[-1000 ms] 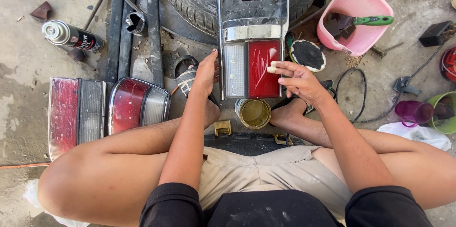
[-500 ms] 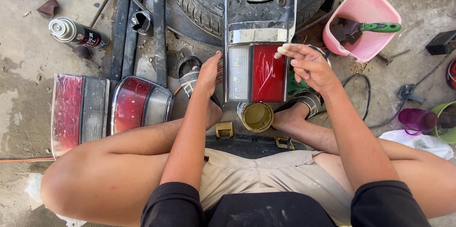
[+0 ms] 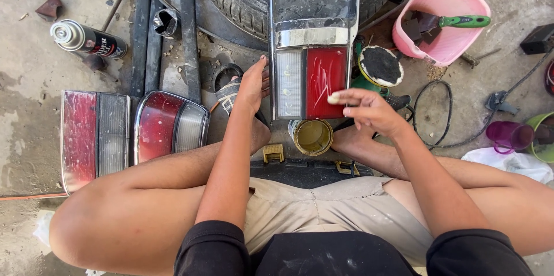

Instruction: The person uses a green electric polisher to buff the surface of a red and clear car taillight. After polishing, the person dips a finger into a can of yellowish paste and spreads it by hand over the taillight surface.

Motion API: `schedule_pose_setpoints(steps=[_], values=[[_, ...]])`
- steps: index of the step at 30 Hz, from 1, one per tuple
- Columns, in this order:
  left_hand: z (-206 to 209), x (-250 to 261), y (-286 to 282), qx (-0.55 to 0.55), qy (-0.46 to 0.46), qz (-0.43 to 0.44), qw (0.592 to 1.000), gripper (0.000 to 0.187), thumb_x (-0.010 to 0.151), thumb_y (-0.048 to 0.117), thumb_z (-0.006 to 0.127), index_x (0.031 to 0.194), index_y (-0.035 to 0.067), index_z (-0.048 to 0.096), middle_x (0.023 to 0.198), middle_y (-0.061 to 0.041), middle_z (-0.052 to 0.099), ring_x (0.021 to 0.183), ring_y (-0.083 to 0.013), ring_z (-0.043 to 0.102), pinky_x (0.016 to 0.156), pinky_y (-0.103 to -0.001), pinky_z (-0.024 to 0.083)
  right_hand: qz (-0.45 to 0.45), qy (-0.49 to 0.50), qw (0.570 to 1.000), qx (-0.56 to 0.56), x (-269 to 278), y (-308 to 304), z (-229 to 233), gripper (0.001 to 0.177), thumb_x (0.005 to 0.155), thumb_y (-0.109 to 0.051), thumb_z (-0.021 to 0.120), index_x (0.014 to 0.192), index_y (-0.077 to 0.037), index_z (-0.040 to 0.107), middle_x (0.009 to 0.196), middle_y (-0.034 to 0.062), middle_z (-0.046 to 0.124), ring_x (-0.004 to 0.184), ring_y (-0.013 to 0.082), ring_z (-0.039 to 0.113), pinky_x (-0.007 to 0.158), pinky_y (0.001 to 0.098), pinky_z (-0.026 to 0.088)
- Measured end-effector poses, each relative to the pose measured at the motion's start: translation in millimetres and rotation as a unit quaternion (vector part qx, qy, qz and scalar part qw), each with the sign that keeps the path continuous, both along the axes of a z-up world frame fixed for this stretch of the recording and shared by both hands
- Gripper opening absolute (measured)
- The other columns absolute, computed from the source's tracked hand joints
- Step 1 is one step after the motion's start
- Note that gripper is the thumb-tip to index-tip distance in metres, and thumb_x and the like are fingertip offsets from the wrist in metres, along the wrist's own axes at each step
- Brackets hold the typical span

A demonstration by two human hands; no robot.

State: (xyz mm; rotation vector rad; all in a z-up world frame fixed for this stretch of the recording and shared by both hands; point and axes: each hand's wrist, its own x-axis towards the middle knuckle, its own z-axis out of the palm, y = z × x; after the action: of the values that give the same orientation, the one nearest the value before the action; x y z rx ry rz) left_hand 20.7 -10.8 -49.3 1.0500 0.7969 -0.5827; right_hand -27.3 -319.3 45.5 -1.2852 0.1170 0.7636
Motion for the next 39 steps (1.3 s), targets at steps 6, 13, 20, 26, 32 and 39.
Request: schedule_pose_setpoints(steps=[6, 13, 20, 26, 32, 39], values=[[12, 1, -5, -0.001, -0.001, -0.001, 1.0, 0.064, 0.097, 0.054, 0.062, 0.145, 0.012, 0.054, 0.107, -0.004, 0.074, 0.09, -0.0221, 0.075, 0.083, -0.038, 0.059, 0.006, -0.029, 0.999, -0.013, 9, -2, 3, 0.046, 0.085, -0.005, 0.068, 0.131, 0.0, 0.063, 0.12, 0.0185, 0.074, 0.031, -0.0068, 0.039, 0.036, 0.0161, 0.051], [-1, -2, -3, -0.006, -0.003, 0.009, 1.0, 0.057, 0.098, 0.052, 0.062, 0.139, 0.013, 0.058, 0.103, -0.003, 0.075, 0.087, -0.0227, 0.076, 0.079, -0.037, 0.061, -0.048, -0.041, 0.997, 0.036, 38, -4, -8, 0.043, 0.092, -0.001, 0.06, 0.135, 0.0, 0.059, 0.127, 0.0097, 0.071, 0.033, -0.0046, 0.038, 0.04, 0.0185, 0.053], [-25, 5, -6, -0.014, 0.005, 0.013, 1.0, 0.05, 0.096, 0.056, 0.062, 0.129, 0.018, 0.065, 0.098, 0.0, 0.076, 0.083, -0.0217, 0.077, 0.075, -0.037, 0.064, 0.03, -0.001, 1.0, 0.005, -9, -9, 3, 0.039, 0.087, -0.007, 0.066, 0.126, -0.001, 0.067, 0.114, 0.0144, 0.077, 0.031, -0.0059, 0.035, 0.036, 0.0184, 0.051], [-45, 6, -7, -0.02, 0.006, 0.032, 0.999, 0.048, 0.095, 0.055, 0.064, 0.127, 0.019, 0.063, 0.096, -0.002, 0.077, 0.079, -0.0222, 0.078, 0.071, -0.037, 0.065, 0.008, -0.028, 0.999, 0.024, 19, -4, -1, 0.04, 0.093, -0.01, 0.063, 0.132, -0.001, 0.062, 0.121, 0.0143, 0.074, 0.033, -0.005, 0.038, 0.037, 0.0169, 0.05], [-36, 7, -2, -0.025, 0.002, 0.018, 1.0, 0.043, 0.096, 0.055, 0.062, 0.121, 0.02, 0.065, 0.096, 0.0, 0.077, 0.078, -0.0209, 0.078, 0.069, -0.035, 0.065, 0.068, -0.035, 0.997, -0.009, -3, 0, 4, 0.039, 0.089, -0.009, 0.068, 0.127, 0.0, 0.066, 0.114, 0.0171, 0.077, 0.031, -0.0048, 0.038, 0.035, 0.0165, 0.047], [-26, 7, -5, -0.023, 0.0, 0.015, 1.0, 0.043, 0.096, 0.055, 0.062, 0.122, 0.02, 0.067, 0.099, -0.001, 0.077, 0.083, -0.0214, 0.078, 0.074, -0.035, 0.064, 0.053, -0.058, 0.997, -0.026, 12, -1, -1, 0.046, 0.088, -0.01, 0.068, 0.132, 0.001, 0.063, 0.12, 0.0221, 0.073, 0.031, -0.005, 0.039, 0.035, 0.0167, 0.048]])
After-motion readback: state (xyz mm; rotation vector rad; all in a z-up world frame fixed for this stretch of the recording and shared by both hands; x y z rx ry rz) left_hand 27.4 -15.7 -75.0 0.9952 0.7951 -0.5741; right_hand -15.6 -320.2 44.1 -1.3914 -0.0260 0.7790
